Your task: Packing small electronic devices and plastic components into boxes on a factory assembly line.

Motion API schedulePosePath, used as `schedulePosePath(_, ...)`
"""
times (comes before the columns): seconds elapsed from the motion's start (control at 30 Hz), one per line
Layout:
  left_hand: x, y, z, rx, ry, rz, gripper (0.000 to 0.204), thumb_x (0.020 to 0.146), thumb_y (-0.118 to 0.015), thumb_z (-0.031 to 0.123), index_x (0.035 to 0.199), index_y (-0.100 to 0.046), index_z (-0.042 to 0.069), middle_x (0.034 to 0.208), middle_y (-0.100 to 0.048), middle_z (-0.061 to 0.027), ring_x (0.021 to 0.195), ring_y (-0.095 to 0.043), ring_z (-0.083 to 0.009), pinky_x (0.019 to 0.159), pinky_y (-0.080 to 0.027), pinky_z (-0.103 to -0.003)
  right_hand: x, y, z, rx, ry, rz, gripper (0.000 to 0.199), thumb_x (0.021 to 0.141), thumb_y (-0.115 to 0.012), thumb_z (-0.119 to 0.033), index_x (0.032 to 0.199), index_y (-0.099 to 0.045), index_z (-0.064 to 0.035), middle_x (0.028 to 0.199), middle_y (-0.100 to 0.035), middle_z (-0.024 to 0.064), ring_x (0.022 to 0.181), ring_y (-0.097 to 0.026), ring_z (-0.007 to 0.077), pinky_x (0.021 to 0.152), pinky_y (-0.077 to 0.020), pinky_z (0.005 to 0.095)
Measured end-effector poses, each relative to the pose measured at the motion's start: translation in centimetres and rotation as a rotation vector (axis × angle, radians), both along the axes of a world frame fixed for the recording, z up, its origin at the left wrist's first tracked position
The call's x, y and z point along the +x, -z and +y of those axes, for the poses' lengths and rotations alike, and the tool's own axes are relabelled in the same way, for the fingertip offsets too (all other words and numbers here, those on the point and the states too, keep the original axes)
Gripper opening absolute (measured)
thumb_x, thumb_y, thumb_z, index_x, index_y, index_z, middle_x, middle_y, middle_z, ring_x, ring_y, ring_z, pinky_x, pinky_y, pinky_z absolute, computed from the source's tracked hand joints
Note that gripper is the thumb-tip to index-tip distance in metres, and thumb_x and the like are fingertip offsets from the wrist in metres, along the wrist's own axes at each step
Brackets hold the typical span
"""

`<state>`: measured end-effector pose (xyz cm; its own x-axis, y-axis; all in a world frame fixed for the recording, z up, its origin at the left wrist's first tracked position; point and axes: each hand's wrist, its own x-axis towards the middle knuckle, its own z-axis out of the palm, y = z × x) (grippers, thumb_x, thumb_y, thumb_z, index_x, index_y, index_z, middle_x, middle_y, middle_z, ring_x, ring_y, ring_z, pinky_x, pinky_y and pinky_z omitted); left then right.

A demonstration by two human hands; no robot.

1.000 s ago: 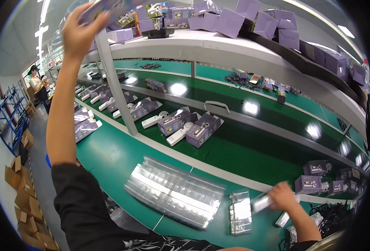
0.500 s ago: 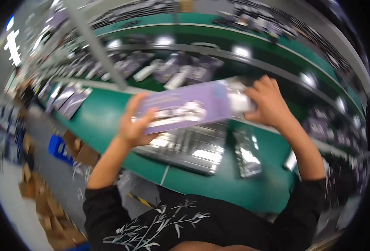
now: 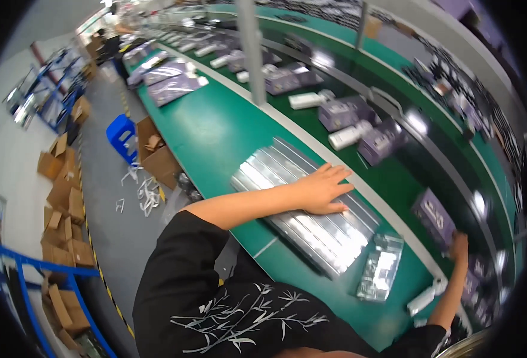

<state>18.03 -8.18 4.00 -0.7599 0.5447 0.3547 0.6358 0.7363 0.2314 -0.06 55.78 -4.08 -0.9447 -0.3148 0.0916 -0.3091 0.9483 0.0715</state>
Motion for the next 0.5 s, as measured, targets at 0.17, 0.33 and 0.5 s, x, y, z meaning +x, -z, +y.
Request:
schedulePosePath(0.17,-1.6,0.3,4.2,-0.031,0.119,-0.255,0.050,0.087,-0.063,0.039,0.123,-0.057,0.004,0.123,-0.058,-0.0195,0.115,-0.054,-0.0374,0.099,-0.039,-0.050,11.3,-7.4,-16.8,-0.532,0.130,0.028,0.026,0.088,-0.064,-0.019,0.104,-0.068,0.0005,0.097,-0.069,0.0217,0.090,-0.066,0.0373,0.081,-0.0507,0.0406)
schedulePosePath(0.33,-2.5,0.6,5.8,-0.031,-0.014,-0.254,0.046,0.089,-0.060,0.039,0.120,-0.061,0.005,0.114,-0.064,-0.0148,0.107,-0.059,-0.0342,0.094,-0.042,-0.044,20.7,-8.7,-28.1,-1.083,0.184,-0.710,0.026,0.094,-0.061,-0.027,0.096,-0.072,-0.0031,0.072,-0.065,0.0013,0.065,-0.061,0.0125,0.060,-0.0498,0.0289)
schedulePosePath(0.5,-2.2,0.5,6.3,-0.021,0.062,-0.170,0.044,0.089,-0.060,0.038,0.120,-0.062,0.007,0.110,-0.065,-0.0146,0.105,-0.059,-0.0339,0.093,-0.042,-0.043,22.7,-9.9,-34.9,-0.760,-0.054,-0.625,0.035,0.094,-0.062,-0.038,0.098,-0.073,-0.0050,0.067,-0.063,0.0010,0.060,-0.060,0.0102,0.054,-0.0462,0.0254)
